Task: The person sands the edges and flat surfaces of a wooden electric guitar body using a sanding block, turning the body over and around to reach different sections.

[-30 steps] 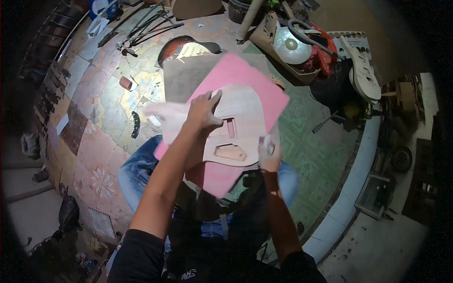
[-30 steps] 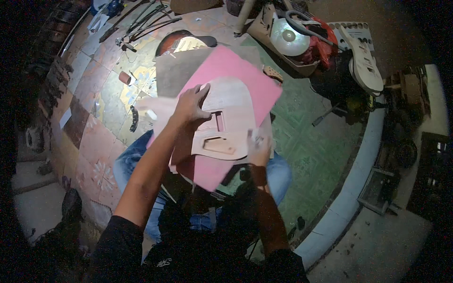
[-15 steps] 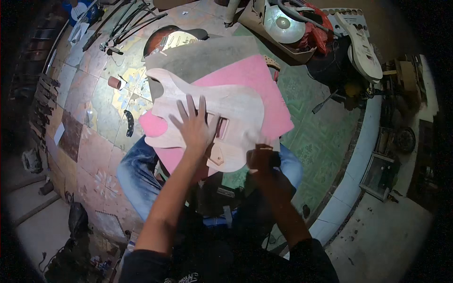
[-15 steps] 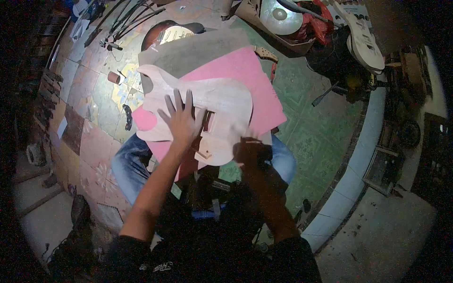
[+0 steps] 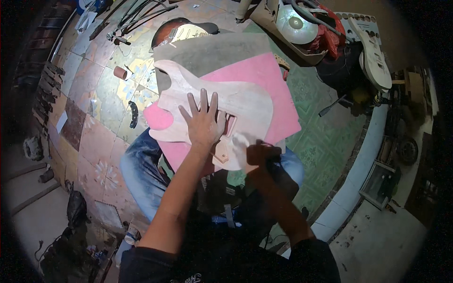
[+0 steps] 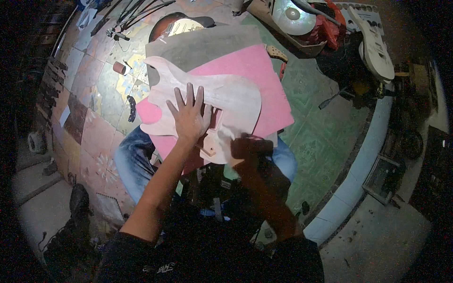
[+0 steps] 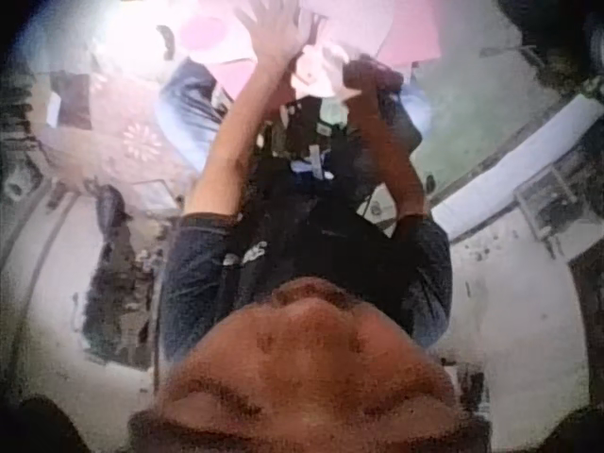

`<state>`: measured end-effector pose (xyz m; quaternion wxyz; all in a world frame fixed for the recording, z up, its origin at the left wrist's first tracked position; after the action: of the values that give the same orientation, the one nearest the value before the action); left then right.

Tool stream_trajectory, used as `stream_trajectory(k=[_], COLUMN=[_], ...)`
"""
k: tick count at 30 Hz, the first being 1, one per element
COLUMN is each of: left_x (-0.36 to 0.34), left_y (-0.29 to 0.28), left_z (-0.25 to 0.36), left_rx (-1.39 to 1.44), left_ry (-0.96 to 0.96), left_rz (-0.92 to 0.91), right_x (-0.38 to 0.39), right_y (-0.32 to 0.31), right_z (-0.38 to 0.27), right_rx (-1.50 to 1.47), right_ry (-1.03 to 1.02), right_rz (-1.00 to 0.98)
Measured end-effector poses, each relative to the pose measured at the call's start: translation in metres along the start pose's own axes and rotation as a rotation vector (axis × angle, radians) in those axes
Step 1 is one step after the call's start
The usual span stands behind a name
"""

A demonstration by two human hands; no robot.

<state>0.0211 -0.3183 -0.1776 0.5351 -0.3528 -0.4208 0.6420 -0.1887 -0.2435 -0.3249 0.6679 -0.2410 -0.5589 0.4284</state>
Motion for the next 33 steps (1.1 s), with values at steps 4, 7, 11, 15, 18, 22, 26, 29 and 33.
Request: stream_trajectory(k=[4,7,11,15,18,22,26,29,33], left_x=[0.004,0.007,-0.003,0.003,0.008,0.005,0.004,0.004,0.004], left_y=[-0.006,-0.009,-0.005,-0.010,-0.011,-0.005,-0.004,-0.011,-0.006], left_z=[-0.015,-0.009,-0.002,-0.006,-0.014,-0.010,-0.008,-0.007,-0.008], left_rx=[0.006,0.054,0.090,0.096,0.085,0.061,0.083,0.084,0.053], left_ry=[-0.009,0.002,0.030,0.035,0.033,0.013,0.007,0.045,0.036], left_rz=[0.036,0.070,0.089,0.081,0.085,0.044,0.017,0.068,0.061], right_x=[-0.020,-0.004,-0.006,-0.001,-0.011,-0.001,0.001,0.005,0.033], right_y=[-0.165,-0.175,0.013,-0.176,-0.213,-0.147,-0.162,-0.210,-0.104], right_z=[0.003,0.009,0.005,0.018,0.013,0.003,-0.001,0.006,-0.010], right_rx=[-0.283,-0.375,0.026,-0.334,-0.434,-0.200,-0.245,-0.403,0.407], right_ry=[-0.262,-0.157,-0.219,-0.227,-0.162,-0.229,-0.286,-0.268,0.025], right_rz=[0.440,0.544,-0.339,0.613,0.690,0.614,0.498,0.719,0.316])
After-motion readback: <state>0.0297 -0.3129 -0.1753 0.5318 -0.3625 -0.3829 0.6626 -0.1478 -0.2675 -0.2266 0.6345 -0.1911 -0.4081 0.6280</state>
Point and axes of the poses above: each hand's wrist, its own x-axis away from the middle knuckle, its own y-axis out of the palm, z = x × y, the point moved 10 cm from there along -x, towards the middle knuckle, and after that the axes turned 9 degrees about x, right-handed, at the moved point
